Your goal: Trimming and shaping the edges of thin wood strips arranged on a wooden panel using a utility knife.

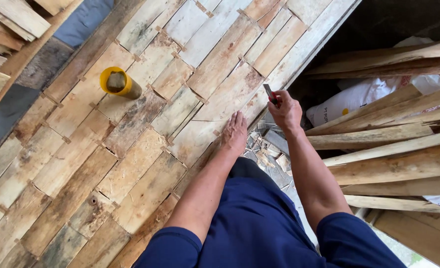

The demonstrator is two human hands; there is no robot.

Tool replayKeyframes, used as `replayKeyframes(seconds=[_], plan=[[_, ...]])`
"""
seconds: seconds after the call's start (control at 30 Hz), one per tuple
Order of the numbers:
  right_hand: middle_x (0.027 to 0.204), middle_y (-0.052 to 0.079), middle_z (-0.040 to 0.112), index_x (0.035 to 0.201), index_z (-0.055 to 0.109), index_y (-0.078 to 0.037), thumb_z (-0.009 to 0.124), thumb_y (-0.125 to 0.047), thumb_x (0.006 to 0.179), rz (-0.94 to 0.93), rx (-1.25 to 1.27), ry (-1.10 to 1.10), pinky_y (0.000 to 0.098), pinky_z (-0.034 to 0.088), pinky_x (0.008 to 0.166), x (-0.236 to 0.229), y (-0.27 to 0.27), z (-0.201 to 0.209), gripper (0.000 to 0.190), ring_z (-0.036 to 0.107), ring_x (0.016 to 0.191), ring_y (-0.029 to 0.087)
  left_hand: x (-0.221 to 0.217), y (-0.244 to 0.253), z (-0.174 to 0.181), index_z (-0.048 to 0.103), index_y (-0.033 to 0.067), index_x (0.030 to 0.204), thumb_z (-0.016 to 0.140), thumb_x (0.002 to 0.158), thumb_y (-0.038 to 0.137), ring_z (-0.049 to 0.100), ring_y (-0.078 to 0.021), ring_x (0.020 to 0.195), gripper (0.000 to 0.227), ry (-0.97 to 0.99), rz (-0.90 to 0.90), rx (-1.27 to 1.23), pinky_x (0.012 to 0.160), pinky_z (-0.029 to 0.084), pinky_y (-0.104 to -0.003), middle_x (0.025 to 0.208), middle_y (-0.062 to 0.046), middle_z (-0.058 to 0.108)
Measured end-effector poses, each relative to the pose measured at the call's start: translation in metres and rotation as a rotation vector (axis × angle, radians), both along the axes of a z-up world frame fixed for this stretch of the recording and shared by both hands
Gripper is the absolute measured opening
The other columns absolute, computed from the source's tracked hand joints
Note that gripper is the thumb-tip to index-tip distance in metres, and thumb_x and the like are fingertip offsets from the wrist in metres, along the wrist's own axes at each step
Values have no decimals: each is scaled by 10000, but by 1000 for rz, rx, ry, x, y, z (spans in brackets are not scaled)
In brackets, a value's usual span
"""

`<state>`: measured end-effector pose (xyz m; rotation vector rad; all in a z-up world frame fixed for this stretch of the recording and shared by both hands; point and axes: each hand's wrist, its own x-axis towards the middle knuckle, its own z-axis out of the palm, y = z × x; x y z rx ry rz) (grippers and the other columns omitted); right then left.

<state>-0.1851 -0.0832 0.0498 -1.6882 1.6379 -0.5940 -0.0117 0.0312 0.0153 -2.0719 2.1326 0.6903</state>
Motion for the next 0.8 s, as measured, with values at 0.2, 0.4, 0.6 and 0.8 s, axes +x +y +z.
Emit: replayKeyframes(seconds=[0.2, 0.4, 0.6, 0.8], plan=[[1051, 82, 733, 1135, 725, -159, 808, -218, 858, 125, -98, 182, 429, 560, 798, -7, -22, -20, 295, 711, 955, 317, -6, -2, -6, 472, -40, 1466, 421, 1006, 95, 344, -368, 1503, 482, -7, 38, -29, 1239, 293, -450, 1632, -223, 318], [1112, 81, 677, 1139, 716, -159, 799, -213, 877, 91, -64, 188, 441, 549, 815, -8, -28, -21, 281, 685, 986, 334, -8, -7, -3, 412, -35, 1500, 406, 975, 23, 306, -362, 1505, 528, -65, 18, 46, 1247, 250, -408, 1644, -225, 263], [1104, 89, 678, 1080, 706, -125, 791, -184, 848, 141, -171, 212, 449, 544, 804, -6, -35, -24, 254, 676, 998, 341, -9, -9, 9, 404, -32, 1508, 469, 954, 47, 307, -357, 1512, 562, -37, 39, 69, 1253, 253, -395, 1655, -220, 260], [1076, 88, 679, 1053, 695, -109, 773, -177, 852, 185, -139, 171, 452, 543, 801, -11, -39, -23, 227, 673, 999, 348, -7, -13, 23, 426, -34, 1490, 532, 909, 42, 319, -359, 1512, 596, -12, 33, 62, 1233, 294, -392, 1654, -211, 275]])
